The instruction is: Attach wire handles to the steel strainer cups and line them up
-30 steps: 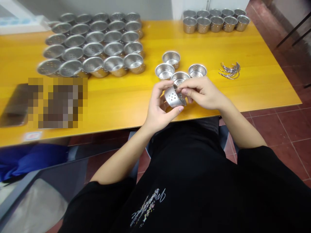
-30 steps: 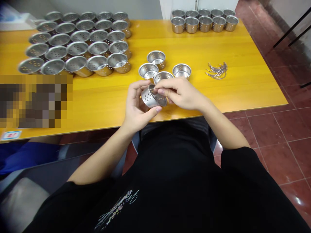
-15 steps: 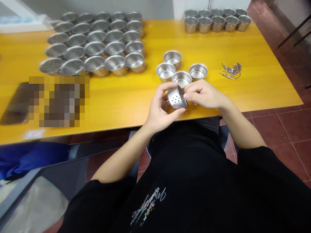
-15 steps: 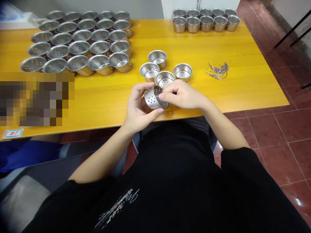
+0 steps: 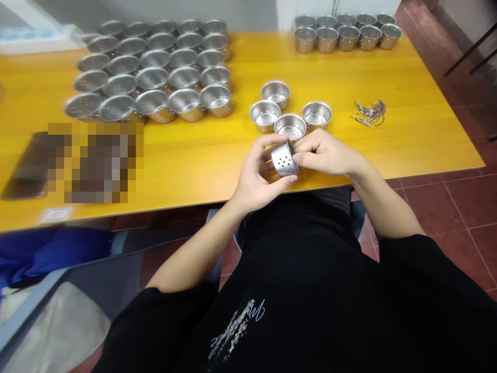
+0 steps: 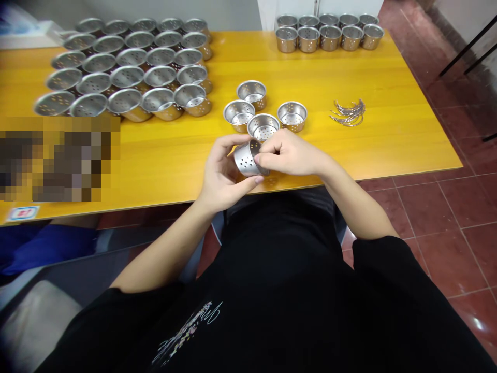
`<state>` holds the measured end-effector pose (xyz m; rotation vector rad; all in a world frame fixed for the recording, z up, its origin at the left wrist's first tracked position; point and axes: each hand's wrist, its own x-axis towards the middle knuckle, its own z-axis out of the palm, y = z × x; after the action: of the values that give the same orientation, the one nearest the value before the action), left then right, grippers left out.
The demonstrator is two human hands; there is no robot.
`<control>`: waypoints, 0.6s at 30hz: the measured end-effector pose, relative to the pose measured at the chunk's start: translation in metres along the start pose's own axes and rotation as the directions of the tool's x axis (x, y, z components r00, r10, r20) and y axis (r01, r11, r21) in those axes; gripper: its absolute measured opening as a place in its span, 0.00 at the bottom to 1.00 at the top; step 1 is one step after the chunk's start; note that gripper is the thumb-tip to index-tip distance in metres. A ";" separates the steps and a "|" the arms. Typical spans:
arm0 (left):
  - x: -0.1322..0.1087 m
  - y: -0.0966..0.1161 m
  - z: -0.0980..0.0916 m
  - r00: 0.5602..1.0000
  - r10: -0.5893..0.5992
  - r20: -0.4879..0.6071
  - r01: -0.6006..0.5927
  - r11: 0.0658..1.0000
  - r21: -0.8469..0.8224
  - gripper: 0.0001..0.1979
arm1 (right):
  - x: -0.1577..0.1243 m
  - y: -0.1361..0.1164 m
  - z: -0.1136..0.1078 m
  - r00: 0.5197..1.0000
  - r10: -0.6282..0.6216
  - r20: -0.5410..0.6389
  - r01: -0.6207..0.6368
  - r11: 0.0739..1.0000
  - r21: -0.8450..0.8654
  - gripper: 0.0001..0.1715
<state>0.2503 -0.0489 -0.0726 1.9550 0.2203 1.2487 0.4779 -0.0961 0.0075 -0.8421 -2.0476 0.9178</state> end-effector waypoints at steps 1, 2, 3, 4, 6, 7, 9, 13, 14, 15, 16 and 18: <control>0.000 0.000 0.000 1.000 0.000 -0.002 0.000 1.000 -0.001 0.43 | 0.000 0.000 0.000 1.000 0.000 0.000 0.000 1.000 -0.001 0.26; 0.000 0.000 0.000 1.000 -0.003 -0.002 0.003 1.000 -0.002 0.42 | 0.000 0.001 -0.001 1.000 0.001 0.005 -0.001 1.000 -0.001 0.26; 0.000 0.000 0.000 1.000 -0.007 0.000 0.007 1.000 -0.002 0.42 | 0.000 0.001 -0.001 1.000 0.001 0.009 -0.001 1.000 -0.001 0.26; 0.000 0.000 0.000 1.000 -0.010 0.002 0.010 1.000 -0.002 0.42 | 0.000 0.002 -0.001 1.000 0.001 0.014 -0.001 1.000 -0.001 0.26; -0.001 0.000 0.000 1.000 -0.009 0.001 0.009 1.000 -0.001 0.41 | 0.000 0.004 -0.002 1.000 -0.005 0.024 0.005 1.000 0.005 0.26; -0.001 0.000 0.000 1.000 -0.007 -0.002 0.007 1.000 0.000 0.41 | 0.000 0.004 -0.002 1.000 -0.009 0.027 0.009 1.000 0.009 0.26; -0.001 -0.001 0.001 1.000 -0.006 -0.011 0.006 1.000 0.002 0.41 | 0.000 0.005 -0.002 1.000 -0.009 0.018 0.009 1.000 0.018 0.27; -0.002 -0.001 0.003 0.999 -0.031 -0.028 0.031 1.000 0.001 0.40 | -0.001 0.006 -0.001 1.000 0.020 -0.005 -0.020 0.999 0.035 0.29; -0.002 0.000 0.003 0.999 -0.036 -0.030 0.036 0.999 0.000 0.40 | -0.001 0.006 -0.001 1.000 0.025 -0.006 -0.024 0.999 0.040 0.29; -0.002 0.000 0.003 0.999 -0.040 -0.030 0.040 0.999 -0.002 0.39 | -0.001 0.006 -0.001 1.000 0.029 -0.005 -0.028 0.999 0.044 0.29; -0.002 0.000 0.003 0.999 -0.041 -0.028 0.041 0.999 -0.005 0.39 | -0.001 0.006 -0.001 0.999 0.032 -0.004 -0.032 0.998 0.045 0.29; -0.001 0.000 0.003 0.999 -0.041 -0.023 0.041 0.999 -0.018 0.39 | -0.001 0.006 0.000 0.999 0.038 -0.002 -0.038 0.998 0.042 0.29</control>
<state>0.2523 -0.0516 -0.0740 1.9127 0.2591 1.2429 0.4804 -0.0942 0.0027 -0.8619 -2.0094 0.9761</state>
